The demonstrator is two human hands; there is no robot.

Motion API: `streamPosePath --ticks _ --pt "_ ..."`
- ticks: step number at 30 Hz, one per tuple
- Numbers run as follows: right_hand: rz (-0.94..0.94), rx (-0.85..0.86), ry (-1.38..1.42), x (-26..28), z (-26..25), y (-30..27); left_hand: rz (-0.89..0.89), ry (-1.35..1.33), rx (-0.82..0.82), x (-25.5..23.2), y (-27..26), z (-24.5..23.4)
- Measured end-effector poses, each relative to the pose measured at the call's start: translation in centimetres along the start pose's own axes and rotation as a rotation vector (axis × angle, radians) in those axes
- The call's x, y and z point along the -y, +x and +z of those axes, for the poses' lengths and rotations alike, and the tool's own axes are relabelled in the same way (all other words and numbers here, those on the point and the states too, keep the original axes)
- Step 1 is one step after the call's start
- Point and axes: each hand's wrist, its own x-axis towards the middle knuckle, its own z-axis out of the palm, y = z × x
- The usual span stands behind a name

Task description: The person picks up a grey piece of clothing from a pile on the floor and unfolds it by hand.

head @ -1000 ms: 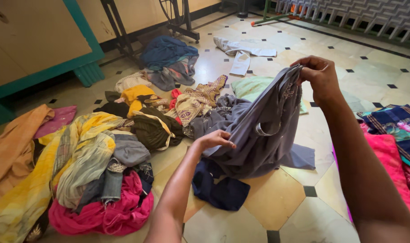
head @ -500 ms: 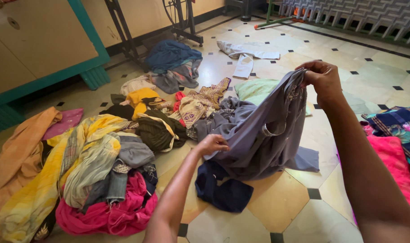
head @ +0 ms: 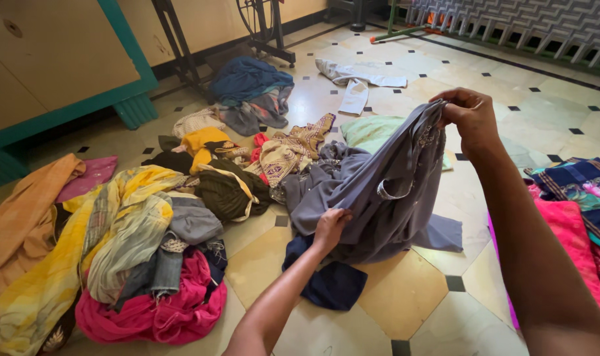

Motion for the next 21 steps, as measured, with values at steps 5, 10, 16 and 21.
streamPosePath --ticks 5,10,16,21 --pt "0.011 -0.006 -0.025 0.0 -0.1 -0.2 0.043 0.145 -0.258 -1.0 -0.7 0.0" --pt "0.025 -0.007 -0.022 0.1 -0.1 -0.1 0.167 0.344 -0.464 -2.2 0.2 -0.7" --pt "-0.005 0.006 0.0 0.0 -0.2 0.0 0.108 0.179 -0.35 2.2 2.0 -0.8" --pt "-0.003 -0.06 -0.007 -1.5 -1.6 0.1 0.12 0.282 -0.285 4.5 4.2 -4.0"
